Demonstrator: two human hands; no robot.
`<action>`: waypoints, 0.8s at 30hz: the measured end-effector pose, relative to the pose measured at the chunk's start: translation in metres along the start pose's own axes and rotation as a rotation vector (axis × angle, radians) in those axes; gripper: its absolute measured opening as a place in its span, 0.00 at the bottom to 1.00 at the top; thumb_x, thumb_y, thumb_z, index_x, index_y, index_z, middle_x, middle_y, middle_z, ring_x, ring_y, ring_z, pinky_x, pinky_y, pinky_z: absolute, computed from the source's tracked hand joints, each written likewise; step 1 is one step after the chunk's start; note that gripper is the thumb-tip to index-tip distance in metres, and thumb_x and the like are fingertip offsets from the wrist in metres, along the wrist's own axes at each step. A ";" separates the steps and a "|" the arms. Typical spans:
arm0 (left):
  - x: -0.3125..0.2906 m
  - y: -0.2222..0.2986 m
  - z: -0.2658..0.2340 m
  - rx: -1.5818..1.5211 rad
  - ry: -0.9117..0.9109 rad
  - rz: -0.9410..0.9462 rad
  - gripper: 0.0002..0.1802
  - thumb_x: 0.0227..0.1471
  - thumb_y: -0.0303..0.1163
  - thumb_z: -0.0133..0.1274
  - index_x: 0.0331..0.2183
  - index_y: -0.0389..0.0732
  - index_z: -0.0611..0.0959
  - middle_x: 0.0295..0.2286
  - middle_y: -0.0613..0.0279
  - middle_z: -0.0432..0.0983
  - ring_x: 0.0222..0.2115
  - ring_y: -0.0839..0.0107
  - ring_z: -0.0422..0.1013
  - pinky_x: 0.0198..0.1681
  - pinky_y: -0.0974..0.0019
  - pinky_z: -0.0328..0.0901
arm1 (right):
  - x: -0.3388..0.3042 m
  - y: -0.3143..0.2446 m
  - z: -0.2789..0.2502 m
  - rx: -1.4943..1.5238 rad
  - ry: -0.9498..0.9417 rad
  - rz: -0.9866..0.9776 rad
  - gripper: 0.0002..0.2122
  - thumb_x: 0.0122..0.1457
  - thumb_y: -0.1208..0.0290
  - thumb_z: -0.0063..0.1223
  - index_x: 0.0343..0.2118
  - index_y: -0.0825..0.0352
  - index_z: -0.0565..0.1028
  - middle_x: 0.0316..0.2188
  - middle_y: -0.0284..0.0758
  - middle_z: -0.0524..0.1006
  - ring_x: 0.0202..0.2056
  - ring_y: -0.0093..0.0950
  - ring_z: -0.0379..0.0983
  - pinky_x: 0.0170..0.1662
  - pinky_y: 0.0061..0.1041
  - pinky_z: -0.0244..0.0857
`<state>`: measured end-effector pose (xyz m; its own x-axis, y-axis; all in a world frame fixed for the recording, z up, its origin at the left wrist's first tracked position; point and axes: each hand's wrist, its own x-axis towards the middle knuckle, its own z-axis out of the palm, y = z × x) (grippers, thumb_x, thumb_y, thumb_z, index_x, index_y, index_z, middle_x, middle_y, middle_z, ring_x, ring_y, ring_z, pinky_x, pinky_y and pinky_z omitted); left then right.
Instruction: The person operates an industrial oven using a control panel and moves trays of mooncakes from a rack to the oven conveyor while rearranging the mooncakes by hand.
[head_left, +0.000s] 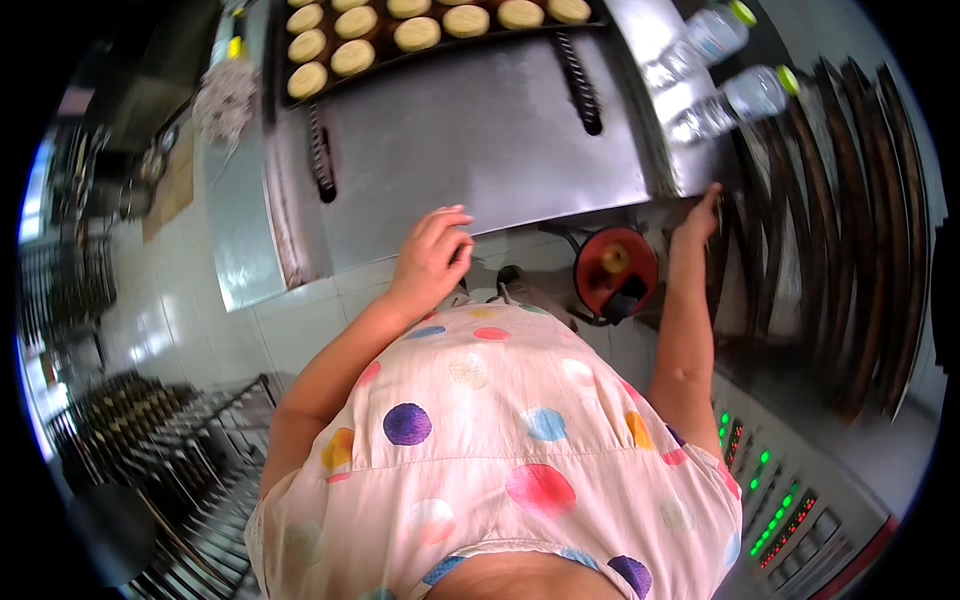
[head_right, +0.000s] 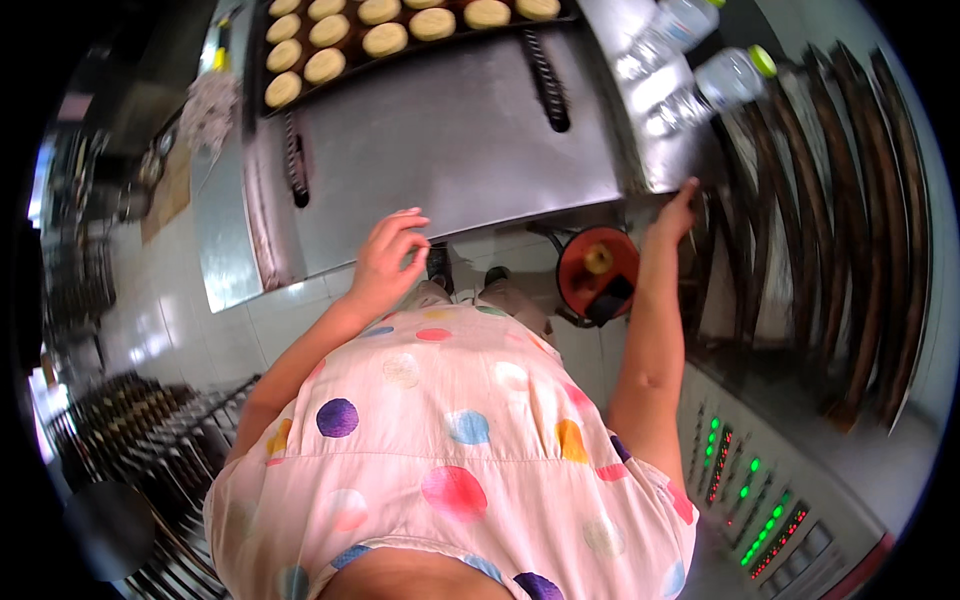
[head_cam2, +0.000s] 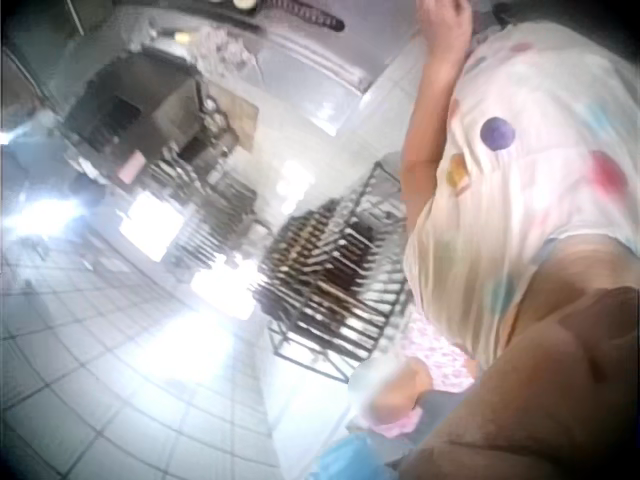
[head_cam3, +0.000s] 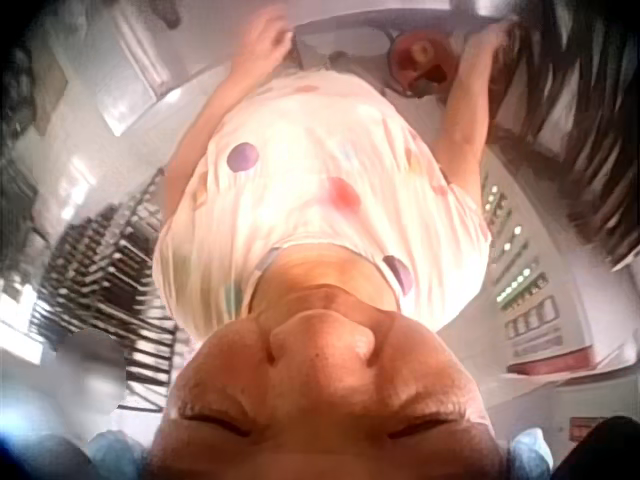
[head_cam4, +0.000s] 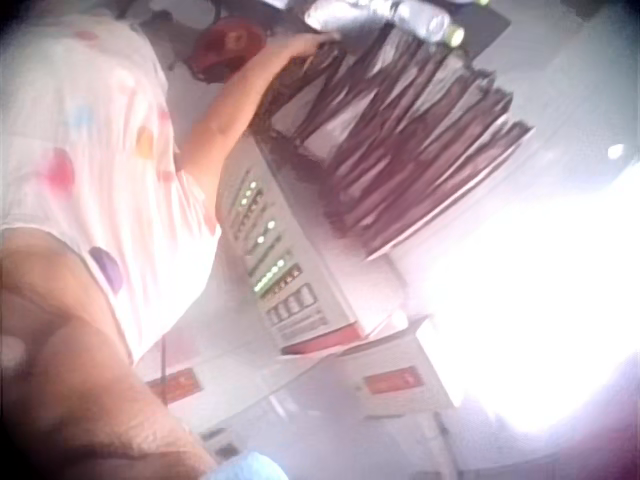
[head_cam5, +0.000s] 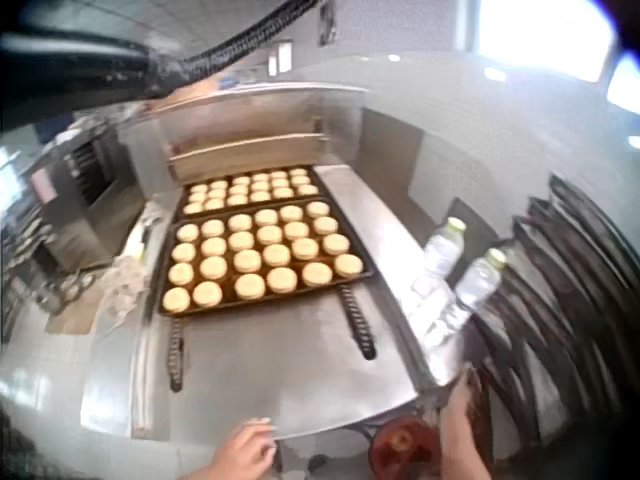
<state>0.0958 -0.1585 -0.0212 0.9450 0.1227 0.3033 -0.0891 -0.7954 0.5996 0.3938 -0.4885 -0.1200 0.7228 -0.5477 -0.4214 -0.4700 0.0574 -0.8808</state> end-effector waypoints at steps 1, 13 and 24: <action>0.012 0.006 0.011 -0.013 -0.074 0.085 0.06 0.40 0.21 0.55 0.25 0.38 0.74 0.39 0.59 0.71 0.47 0.58 0.67 0.48 0.57 0.63 | -0.005 0.020 -0.011 0.275 -0.141 -0.068 0.23 0.54 0.49 0.54 0.38 0.69 0.74 0.37 0.34 0.77 0.35 0.26 0.74 0.37 0.22 0.66; 0.081 0.024 0.113 -0.035 -0.447 0.468 0.10 0.41 0.23 0.55 0.31 0.38 0.76 0.43 0.55 0.69 0.50 0.55 0.63 0.55 0.54 0.58 | -0.064 0.116 -0.152 0.234 -0.146 0.209 0.13 0.55 0.77 0.50 0.42 0.75 0.70 0.38 0.39 0.76 0.36 0.33 0.76 0.39 0.23 0.70; 0.074 0.012 0.047 -0.006 -0.368 0.349 0.08 0.46 0.27 0.54 0.33 0.39 0.80 0.45 0.56 0.69 0.51 0.57 0.62 0.57 0.53 0.56 | -0.046 0.054 -0.078 0.169 -0.239 -0.077 0.13 0.55 0.63 0.52 0.31 0.70 0.77 0.27 0.35 0.77 0.28 0.23 0.70 0.32 0.24 0.64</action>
<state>0.1796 -0.1864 -0.0262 0.9067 -0.3683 0.2057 -0.4204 -0.7478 0.5139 0.2956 -0.5250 -0.1316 0.8615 -0.3446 -0.3730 -0.3325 0.1722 -0.9272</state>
